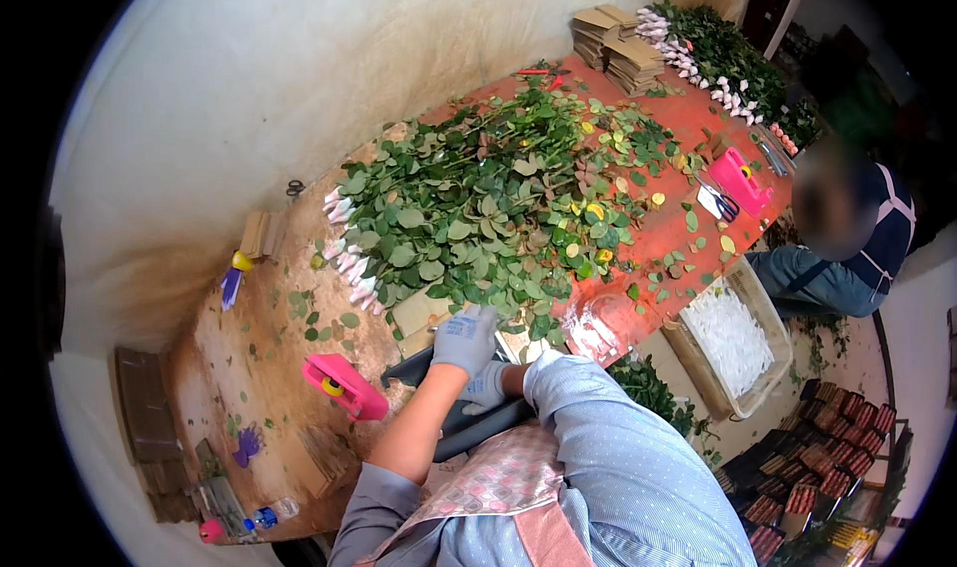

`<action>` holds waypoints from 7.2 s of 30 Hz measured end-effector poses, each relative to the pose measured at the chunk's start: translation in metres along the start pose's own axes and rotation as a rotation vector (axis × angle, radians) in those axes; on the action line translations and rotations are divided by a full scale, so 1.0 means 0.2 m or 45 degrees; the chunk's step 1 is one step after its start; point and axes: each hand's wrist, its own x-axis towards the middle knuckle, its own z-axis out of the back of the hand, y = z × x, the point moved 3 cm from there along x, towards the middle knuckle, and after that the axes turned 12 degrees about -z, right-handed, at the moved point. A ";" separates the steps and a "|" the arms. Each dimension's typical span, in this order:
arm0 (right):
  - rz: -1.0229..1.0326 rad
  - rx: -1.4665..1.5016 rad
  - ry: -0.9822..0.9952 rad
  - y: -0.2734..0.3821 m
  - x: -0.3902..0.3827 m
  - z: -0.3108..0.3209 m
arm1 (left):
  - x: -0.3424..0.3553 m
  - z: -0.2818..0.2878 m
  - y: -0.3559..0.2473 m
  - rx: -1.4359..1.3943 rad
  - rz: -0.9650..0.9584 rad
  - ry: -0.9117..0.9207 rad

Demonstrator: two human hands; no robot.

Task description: The person arranges white flower buds and green leaves into a gray rectangular container. They place the leaves at the bottom and then carefully position the flower buds on top. The person uses a pink tape dispenser to secure the arrangement with tape. The workspace is cluttered with leaves and other materials.

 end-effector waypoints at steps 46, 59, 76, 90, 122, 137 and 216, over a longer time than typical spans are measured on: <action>0.192 -0.351 -0.151 0.18 0.04 0.15 | -2.20 0.34 0.61 -0.194 2.055 -0.338; 0.225 -0.325 -0.190 0.16 0.04 0.16 | -2.22 0.76 0.34 -0.250 2.021 -0.908; 0.213 -0.313 -0.160 0.17 0.03 0.16 | -2.33 0.43 0.57 0.010 1.916 -0.527; 0.064 0.118 -0.182 0.09 0.02 0.22 | -1.27 0.03 0.15 -1.749 0.707 -1.357; -1.322 0.006 0.332 0.01 0.15 0.13 | -1.32 -0.39 0.15 -0.145 0.216 0.023; -1.083 0.052 0.311 0.14 0.11 0.32 | -1.08 -0.13 0.28 -0.664 0.467 0.254; -0.066 -1.125 -1.489 0.30 -0.14 2.34 | -1.08 -0.43 0.24 -0.561 0.581 0.490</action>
